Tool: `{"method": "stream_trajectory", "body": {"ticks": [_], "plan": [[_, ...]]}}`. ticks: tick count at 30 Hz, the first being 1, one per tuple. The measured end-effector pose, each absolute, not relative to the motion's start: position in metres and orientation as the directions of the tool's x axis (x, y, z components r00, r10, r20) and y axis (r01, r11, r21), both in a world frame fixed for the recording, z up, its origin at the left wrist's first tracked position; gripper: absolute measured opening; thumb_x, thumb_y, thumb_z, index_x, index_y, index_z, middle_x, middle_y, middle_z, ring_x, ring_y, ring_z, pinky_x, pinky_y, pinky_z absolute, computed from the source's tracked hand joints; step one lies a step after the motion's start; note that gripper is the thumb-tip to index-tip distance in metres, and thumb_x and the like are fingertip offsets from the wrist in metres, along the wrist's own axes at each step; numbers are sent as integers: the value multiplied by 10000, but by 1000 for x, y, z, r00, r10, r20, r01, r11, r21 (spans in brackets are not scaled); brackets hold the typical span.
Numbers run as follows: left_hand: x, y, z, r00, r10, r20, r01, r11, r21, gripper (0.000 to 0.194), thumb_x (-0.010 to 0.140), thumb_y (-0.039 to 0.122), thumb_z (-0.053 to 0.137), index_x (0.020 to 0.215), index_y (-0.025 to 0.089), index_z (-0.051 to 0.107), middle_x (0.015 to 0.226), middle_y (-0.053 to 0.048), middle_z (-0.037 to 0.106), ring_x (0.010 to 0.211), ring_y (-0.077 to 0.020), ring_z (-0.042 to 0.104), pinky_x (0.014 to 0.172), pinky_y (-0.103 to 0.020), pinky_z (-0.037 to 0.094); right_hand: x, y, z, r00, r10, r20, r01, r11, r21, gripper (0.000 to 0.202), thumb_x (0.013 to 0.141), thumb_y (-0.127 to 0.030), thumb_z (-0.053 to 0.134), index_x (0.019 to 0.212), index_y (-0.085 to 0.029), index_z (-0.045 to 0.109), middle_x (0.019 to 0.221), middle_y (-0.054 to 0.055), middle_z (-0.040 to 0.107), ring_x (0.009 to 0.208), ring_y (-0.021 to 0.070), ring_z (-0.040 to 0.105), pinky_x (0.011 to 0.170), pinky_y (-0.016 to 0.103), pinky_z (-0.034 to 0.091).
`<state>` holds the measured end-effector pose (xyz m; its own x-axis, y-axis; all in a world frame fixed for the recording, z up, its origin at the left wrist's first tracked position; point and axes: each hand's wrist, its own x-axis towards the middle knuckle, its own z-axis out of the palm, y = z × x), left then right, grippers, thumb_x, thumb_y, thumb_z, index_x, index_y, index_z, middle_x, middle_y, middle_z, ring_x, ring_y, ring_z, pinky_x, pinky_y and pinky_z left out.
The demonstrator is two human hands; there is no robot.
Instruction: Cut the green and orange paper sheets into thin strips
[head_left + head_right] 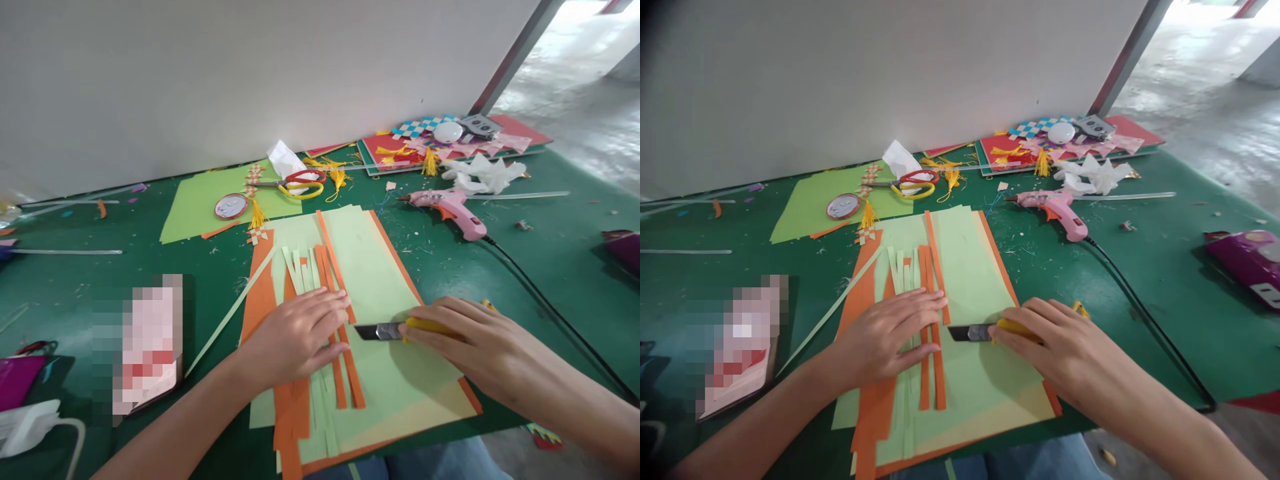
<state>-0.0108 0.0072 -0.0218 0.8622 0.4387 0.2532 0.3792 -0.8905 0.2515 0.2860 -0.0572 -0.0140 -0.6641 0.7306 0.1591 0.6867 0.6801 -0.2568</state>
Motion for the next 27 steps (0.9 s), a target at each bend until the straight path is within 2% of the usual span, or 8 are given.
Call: {"method": "stream_trajectory", "body": {"ticks": [6, 14, 27], "plan": [[-11, 8, -24, 862, 441, 250, 380, -889, 257, 303, 960, 352, 523, 1146, 118, 575, 1297, -123, 613, 1288, -217, 510, 1117, -402, 414, 286, -48, -19, -698, 687, 205, 646, 726, -234, 394, 925, -92, 401, 1249, -231, 576, 1197, 87, 628, 1002, 210, 599, 795, 366, 511], [-12, 9, -23, 875, 419, 243, 367, -901, 232, 286, 964, 330, 515, 1161, 140, 600, 1296, -109, 618, 1274, -219, 526, 1111, -411, 419, 280, -44, -20, -684, 699, 209, 677, 715, -174, 430, 895, -36, 386, 1241, -205, 578, 1187, 96, 626, 999, 215, 596, 766, 363, 511], [-11, 8, -23, 864, 429, 263, 373, -897, 235, 266, 971, 345, 500, 1105, 136, 594, 1280, -113, 628, 1267, -217, 533, 1109, -400, 425, 291, -50, -13, -695, 694, 189, 662, 720, -207, 397, 924, -82, 388, 1231, -238, 586, 1200, 73, 628, 1027, 207, 586, 763, 337, 488]]}}
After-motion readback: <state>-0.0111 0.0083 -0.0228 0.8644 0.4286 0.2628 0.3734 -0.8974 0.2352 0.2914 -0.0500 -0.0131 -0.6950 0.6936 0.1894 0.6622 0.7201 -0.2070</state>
